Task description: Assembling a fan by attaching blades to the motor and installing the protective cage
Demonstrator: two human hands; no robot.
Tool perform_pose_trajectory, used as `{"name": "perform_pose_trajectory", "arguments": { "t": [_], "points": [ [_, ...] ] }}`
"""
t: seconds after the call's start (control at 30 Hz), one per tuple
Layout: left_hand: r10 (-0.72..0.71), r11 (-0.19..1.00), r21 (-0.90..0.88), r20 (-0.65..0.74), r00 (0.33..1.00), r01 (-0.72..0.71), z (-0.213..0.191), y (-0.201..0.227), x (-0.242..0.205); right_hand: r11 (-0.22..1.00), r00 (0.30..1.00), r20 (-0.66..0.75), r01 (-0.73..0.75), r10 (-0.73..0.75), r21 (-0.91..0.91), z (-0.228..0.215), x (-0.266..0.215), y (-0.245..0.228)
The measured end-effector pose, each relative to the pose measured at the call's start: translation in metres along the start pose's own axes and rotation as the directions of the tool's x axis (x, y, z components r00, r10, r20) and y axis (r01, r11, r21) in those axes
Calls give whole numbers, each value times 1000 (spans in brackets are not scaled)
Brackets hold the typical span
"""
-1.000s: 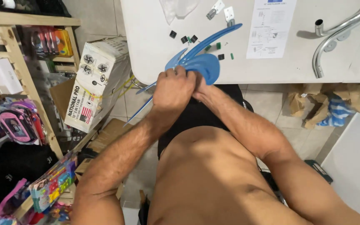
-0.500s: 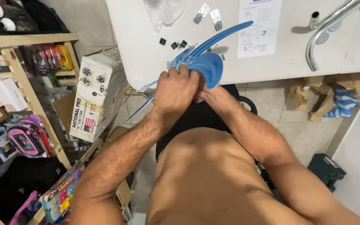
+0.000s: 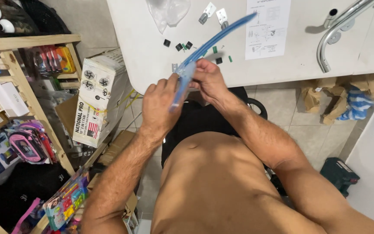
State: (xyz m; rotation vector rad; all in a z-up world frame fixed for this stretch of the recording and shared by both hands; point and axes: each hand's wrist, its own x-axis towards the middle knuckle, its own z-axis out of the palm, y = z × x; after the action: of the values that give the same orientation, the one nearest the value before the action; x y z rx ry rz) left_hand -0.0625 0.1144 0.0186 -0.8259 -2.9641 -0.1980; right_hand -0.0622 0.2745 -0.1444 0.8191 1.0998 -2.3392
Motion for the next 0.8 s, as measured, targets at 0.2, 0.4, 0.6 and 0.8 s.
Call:
{"name": "perform_pose_trajectory", "arguments": {
  "t": [0.2,0.4,0.6,0.8],
  "points": [
    [-279,951,-151,-50,959,269,5,-43,-50,851,931,-212,157,-297,-502,-104,36,-37],
    [-569,790,-312,-53,821,528,3,-69,-113,413,834,-280,-69,-475,-908,-170,69,-67],
    [-645,703,-418,-31,764,576,-15,-61,-132,331,812,-153,52,-563,-942,-140,68,-59],
    [-737,586,-421,76,671,692,2,-54,-159,36,888,357,383,-290,-923,-75,86,-34]
  ]
}}
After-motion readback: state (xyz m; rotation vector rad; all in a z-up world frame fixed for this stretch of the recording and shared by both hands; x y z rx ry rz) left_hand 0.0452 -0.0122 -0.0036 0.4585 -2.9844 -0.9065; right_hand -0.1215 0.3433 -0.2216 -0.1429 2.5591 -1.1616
